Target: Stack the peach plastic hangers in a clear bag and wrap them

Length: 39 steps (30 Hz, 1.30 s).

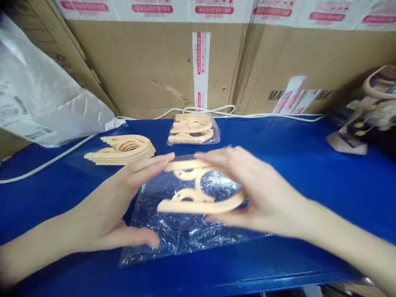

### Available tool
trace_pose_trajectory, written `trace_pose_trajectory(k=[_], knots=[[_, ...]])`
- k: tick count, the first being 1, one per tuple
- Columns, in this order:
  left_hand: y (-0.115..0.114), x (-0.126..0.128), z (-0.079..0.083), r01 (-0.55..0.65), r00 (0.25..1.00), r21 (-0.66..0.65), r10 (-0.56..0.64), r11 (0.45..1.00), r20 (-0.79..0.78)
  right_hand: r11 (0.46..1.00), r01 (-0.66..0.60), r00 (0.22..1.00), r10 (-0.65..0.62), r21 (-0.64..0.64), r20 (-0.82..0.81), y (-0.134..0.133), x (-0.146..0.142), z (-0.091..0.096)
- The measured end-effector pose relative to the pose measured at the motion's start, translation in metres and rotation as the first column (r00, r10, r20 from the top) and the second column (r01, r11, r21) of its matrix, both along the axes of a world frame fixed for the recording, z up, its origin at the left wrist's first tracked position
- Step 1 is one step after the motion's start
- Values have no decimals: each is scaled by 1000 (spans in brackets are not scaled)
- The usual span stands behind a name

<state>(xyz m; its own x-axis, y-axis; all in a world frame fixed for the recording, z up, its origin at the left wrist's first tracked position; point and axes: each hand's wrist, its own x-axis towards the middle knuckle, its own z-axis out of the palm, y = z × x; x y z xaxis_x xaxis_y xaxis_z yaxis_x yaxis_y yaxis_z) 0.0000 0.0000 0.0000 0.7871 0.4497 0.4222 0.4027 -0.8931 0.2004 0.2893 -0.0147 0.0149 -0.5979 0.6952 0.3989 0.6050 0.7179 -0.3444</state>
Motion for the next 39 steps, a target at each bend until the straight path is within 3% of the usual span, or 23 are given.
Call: trace_pose_trajectory(k=[5, 10, 13, 18, 24, 28, 33, 39], knots=[[5, -4, 2, -79, 990, -91, 68, 993, -125, 972, 216, 976, -215, -94, 20, 35, 60, 23], [9, -3, -6, -54, 974, -179, 13, 982, -225, 917, 255, 967, -235, -309, 101, 44, 99, 27], [11, -2, -9, -75, 957, -236, 4, 969, -289, 917, 221, 972, -180, -332, 151, 41, 95, 24], [11, -2, -9, -104, 933, -273, -1, 956, -360, 993, 89, 943, -60, -73, 327, 35, 59, 14], [10, 0, -10, -98, 927, -246, -2, 964, -376, 1000, 24, 960, -21, -8, 278, 32, 23, -9], [10, 1, -10, -101, 920, -246, -3, 964, -391, 996, 46, 981, -31, -76, 192, 30, 15, -18], [8, 1, -5, -89, 918, -255, -20, 963, -397, 967, 26, 993, 5, -252, 122, 35, 28, -14], [8, 0, -5, -52, 914, -252, -56, 966, -403, 970, 73, 980, -26, -231, 198, 46, 46, -8]])
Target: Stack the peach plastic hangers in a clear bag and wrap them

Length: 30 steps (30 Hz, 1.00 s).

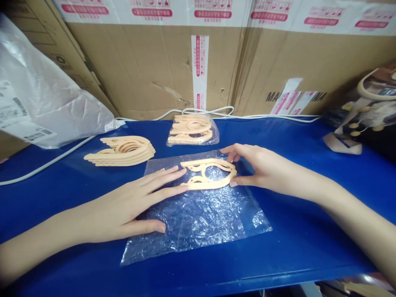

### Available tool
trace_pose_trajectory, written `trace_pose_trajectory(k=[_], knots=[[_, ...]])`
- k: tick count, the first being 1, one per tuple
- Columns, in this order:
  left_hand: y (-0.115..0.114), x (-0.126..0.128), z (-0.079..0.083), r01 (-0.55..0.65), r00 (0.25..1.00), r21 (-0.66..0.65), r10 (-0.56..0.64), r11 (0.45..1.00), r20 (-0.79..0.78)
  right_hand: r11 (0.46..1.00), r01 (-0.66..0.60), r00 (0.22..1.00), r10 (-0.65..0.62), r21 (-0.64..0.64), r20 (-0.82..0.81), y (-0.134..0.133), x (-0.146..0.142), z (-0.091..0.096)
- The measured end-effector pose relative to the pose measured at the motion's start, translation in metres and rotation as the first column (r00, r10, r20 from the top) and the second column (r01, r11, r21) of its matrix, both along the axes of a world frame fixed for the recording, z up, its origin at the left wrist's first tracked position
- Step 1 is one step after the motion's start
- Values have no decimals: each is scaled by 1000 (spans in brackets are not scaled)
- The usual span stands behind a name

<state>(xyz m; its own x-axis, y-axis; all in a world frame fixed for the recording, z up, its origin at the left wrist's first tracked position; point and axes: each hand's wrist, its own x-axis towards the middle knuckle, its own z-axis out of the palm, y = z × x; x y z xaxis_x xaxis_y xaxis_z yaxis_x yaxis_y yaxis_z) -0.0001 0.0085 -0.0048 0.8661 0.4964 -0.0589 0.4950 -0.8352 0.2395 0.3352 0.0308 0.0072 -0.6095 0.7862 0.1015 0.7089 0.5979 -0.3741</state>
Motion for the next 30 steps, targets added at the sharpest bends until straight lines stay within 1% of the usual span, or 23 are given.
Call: trace_pose_trajectory(k=[3, 7, 9, 12, 13, 15, 17, 19, 23, 30], knots=[[1, 1, -1, 25, 999, 5, -25, 1000, 22, 1000, 11, 998, -9, 29, -57, 0, -10, -5], [2, 4, -2, 44, 997, -5, -43, 999, 61, 995, 86, 977, -74, 51, -198, -8, -36, -15], [1, 5, -2, 34, 997, -14, -33, 999, 74, 990, 118, 972, -98, 82, -215, -12, -44, -18], [1, 5, -2, 23, 997, 2, -23, 1000, 80, 984, 149, 966, -123, 101, -225, -12, -46, -21], [2, 4, -2, 6, 996, 26, -9, 1000, 92, 983, 156, 963, -131, 92, -234, -11, -44, -21], [4, 3, -3, -79, 989, 102, 65, 992, 134, 984, 163, 958, -141, 69, -250, -9, -41, -21], [7, 1, -5, -188, 973, 179, 158, 966, 169, 985, 165, 953, -146, 51, -264, -8, -40, -21], [11, -1, -6, -246, 962, 223, 211, 943, 171, 985, 171, 949, -155, 35, -273, -7, -39, -21], [17, -2, -7, -251, 962, 216, 219, 944, 160, 985, 171, 936, -166, -11, -311, -9, -40, -19], [21, -2, -8, -268, 951, 185, 229, 946, 206, 988, 107, 916, -141, -111, -375, -9, -43, -18]])
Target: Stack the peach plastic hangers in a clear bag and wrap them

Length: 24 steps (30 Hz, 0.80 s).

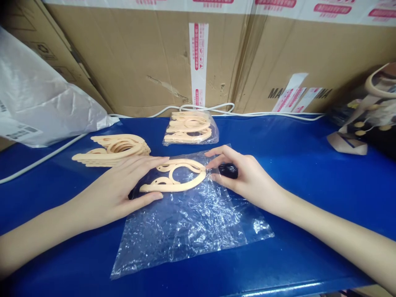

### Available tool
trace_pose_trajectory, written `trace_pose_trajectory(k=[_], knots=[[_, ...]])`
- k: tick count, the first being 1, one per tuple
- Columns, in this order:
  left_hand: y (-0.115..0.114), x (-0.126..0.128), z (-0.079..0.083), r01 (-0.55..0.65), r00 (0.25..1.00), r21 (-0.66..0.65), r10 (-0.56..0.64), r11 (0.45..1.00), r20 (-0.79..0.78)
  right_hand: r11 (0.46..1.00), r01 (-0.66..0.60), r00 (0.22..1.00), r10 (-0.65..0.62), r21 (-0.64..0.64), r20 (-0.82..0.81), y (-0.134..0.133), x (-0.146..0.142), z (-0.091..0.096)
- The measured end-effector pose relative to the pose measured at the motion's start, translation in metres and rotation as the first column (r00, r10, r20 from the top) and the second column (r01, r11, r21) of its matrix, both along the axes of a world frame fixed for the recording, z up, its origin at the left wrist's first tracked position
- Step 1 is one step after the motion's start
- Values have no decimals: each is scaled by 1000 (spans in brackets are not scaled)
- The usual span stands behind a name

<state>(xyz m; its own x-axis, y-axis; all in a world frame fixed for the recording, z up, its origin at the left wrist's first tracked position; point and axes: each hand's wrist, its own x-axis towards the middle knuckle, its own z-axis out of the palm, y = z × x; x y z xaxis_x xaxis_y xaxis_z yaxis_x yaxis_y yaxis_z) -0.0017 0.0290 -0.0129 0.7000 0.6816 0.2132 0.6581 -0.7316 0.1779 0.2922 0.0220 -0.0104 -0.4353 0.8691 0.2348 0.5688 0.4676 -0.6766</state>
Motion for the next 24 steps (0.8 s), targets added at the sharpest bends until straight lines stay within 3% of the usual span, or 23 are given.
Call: trace_pose_trajectory(k=[24], knots=[[2, 2, -5, -10, 998, 23, 9, 1000, 62, 993, -122, 992, 122, 5, 20, -1, -1, -1]])
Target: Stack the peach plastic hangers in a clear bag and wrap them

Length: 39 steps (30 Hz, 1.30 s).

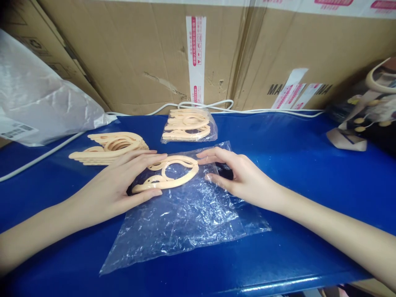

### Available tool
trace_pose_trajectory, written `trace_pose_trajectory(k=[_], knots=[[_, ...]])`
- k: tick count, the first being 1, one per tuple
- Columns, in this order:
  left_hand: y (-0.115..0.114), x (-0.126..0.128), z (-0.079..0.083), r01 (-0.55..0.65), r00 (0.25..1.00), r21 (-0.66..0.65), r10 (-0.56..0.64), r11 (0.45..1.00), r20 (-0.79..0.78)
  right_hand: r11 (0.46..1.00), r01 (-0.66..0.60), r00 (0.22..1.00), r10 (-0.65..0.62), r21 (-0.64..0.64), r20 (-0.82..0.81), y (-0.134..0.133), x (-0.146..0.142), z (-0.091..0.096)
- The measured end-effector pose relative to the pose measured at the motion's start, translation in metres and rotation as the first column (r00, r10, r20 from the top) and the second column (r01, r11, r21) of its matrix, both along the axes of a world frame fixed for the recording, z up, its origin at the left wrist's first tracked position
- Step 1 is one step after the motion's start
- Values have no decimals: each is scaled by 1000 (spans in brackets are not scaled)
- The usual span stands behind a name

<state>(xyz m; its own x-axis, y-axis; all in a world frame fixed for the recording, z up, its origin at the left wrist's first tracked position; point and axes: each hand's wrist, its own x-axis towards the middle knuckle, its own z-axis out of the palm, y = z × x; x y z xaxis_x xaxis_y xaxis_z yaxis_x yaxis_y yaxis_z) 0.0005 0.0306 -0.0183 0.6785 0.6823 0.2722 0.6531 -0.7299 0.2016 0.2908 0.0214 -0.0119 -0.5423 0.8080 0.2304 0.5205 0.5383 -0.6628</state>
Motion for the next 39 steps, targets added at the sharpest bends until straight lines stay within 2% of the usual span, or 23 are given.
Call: trace_pose_trajectory(k=[4, 10, 14, 17, 21, 25, 33, 39], knots=[[0, -2, 3, 3, 1000, 5, -3, 1000, -9, 999, -21, 999, 20, 28, 36, 0, 0, 3], [1, -14, 12, -35, 998, 25, 36, 999, -50, 990, -43, 981, 16, 137, 192, -1, 3, 6], [3, -17, 14, -72, 995, 20, 73, 997, -71, 986, -49, 991, 28, 162, 128, -3, 6, 7], [3, -16, 14, -70, 994, 18, 71, 997, -80, 975, -127, 986, 104, 181, 132, -3, 7, 6], [3, -16, 14, -50, 993, 21, 52, 999, -104, 962, -220, 948, 172, 162, 267, -2, 6, 6], [3, -17, 12, -50, 993, 32, 53, 998, -103, 956, -228, 933, 160, 187, 322, -1, 5, 7], [5, -16, 11, -38, 995, 50, 42, 998, -93, 949, -205, 952, 137, 239, 273, -3, 8, 4], [3, -15, 10, -19, 995, 71, 26, 997, -101, 927, -216, 939, 112, 305, 324, -4, 8, 2]])
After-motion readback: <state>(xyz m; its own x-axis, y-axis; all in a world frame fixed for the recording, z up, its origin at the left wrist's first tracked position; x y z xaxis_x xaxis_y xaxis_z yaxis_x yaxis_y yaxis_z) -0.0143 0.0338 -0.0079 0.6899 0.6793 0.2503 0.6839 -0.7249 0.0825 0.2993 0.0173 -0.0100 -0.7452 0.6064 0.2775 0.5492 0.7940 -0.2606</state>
